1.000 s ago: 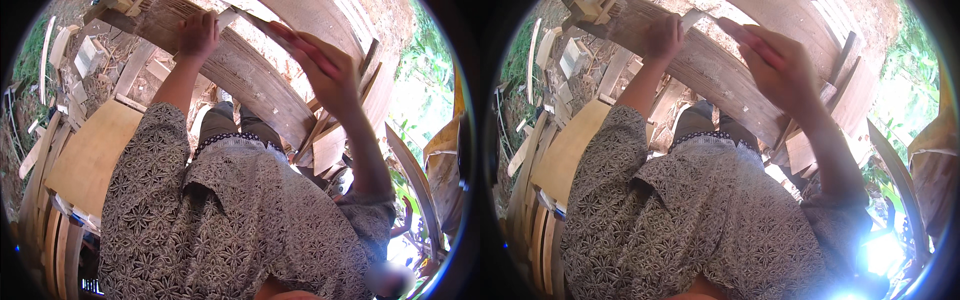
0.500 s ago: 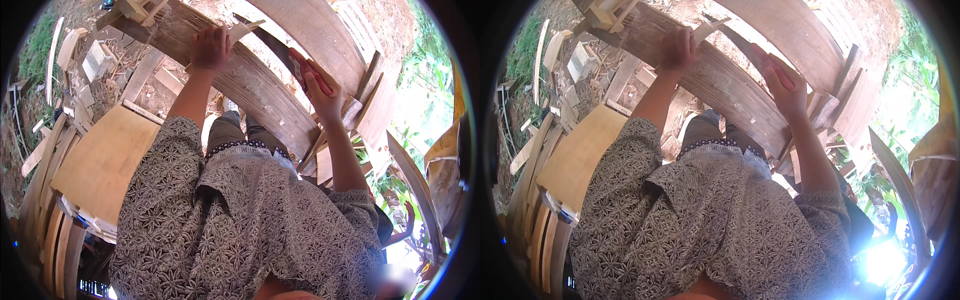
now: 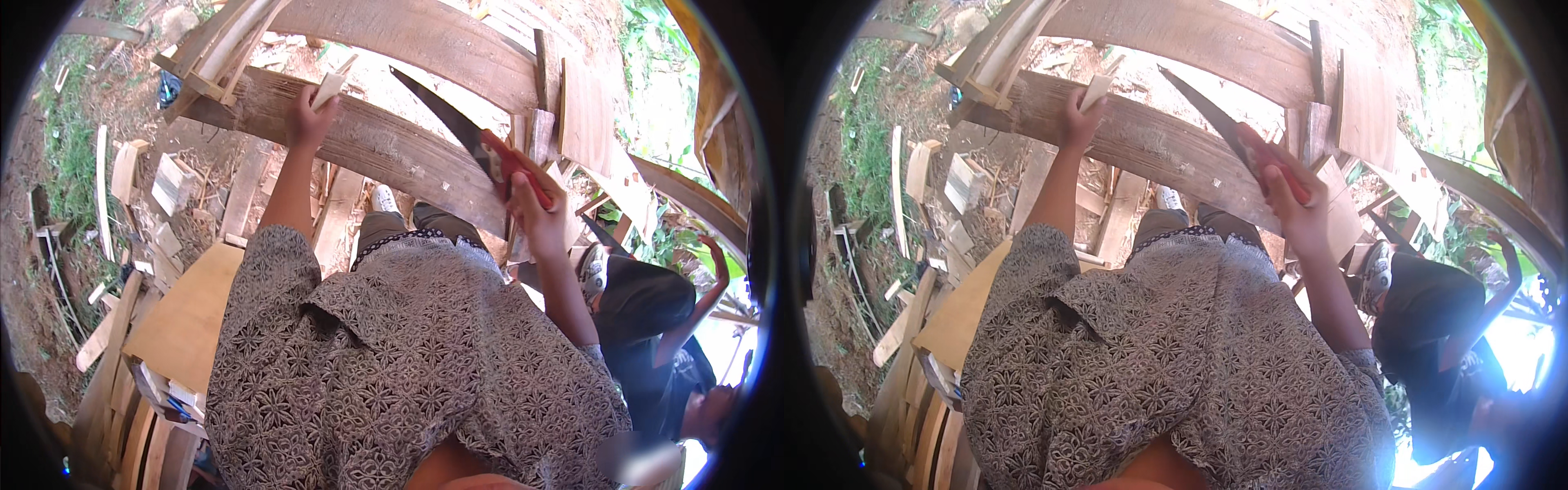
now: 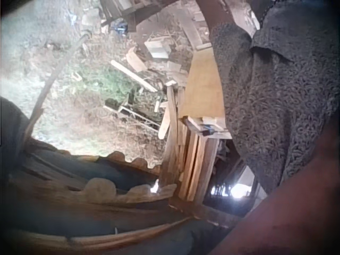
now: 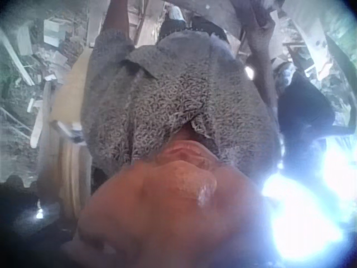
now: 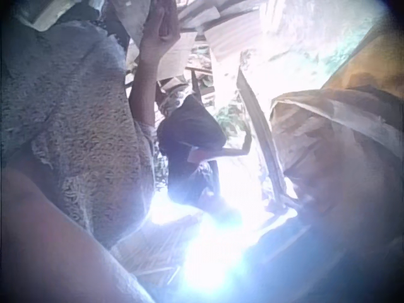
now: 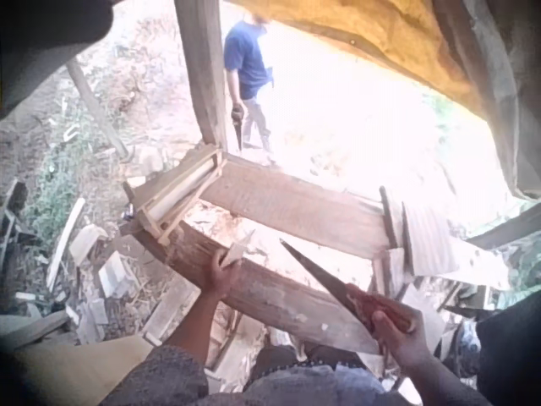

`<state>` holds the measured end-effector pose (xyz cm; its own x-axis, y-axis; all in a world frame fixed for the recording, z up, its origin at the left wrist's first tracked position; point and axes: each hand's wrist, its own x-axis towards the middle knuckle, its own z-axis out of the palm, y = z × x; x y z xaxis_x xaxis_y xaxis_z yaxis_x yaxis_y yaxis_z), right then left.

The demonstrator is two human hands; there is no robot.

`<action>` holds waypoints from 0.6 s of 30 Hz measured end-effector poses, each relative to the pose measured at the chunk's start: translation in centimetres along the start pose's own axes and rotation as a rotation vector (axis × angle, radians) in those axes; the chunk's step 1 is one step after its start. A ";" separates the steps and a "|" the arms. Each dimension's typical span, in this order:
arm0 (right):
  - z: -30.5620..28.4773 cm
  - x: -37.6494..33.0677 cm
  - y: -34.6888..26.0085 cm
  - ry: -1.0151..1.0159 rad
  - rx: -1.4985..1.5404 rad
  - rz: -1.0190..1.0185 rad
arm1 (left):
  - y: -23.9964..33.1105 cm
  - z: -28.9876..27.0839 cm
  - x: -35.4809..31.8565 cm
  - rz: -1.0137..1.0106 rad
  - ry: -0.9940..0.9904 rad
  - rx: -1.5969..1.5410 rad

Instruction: The person saws a small piece of wood on a wooden workbench using a hand saw. They then sit on the ground and use a hammer to split the wood further.

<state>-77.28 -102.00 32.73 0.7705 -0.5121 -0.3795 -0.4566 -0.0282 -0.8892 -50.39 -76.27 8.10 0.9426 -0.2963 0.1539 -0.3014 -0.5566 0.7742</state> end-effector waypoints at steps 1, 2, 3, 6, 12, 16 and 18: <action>-1.0 -1.0 -0.3 0.049 -0.004 -0.030 | 0.5 -0.7 -0.8 -0.100 -0.021 -0.086; -1.9 -1.8 -0.4 0.093 -0.008 -0.060 | 1.0 -1.6 -1.7 -0.204 -0.040 -0.170; -2.5 -2.3 -0.1 0.129 0.052 -0.142 | 1.4 -2.2 -2.7 -0.203 -0.039 -0.306; -1.6 -2.1 -1.5 0.072 -0.143 -0.413 | 2.5 -5.1 -5.7 -0.289 -0.006 -0.492; 4.6 2.5 6.1 0.155 -0.644 -0.612 | 16.1 -11.2 -13.6 -0.621 -0.277 -1.384; 7.3 5.8 13.1 0.035 -0.874 -0.512 | 21.6 -14.2 -16.4 -0.476 -0.407 -1.605; 8.3 5.4 14.8 -0.051 -0.997 -0.416 | 23.9 -15.2 -17.2 -0.459 -0.443 -1.620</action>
<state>-76.15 -98.05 15.41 0.9557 -0.2656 -0.1266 -0.2936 -0.8890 -0.3514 -71.65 -72.66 33.28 0.7122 -0.6767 -0.1869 0.6548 0.5442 0.5245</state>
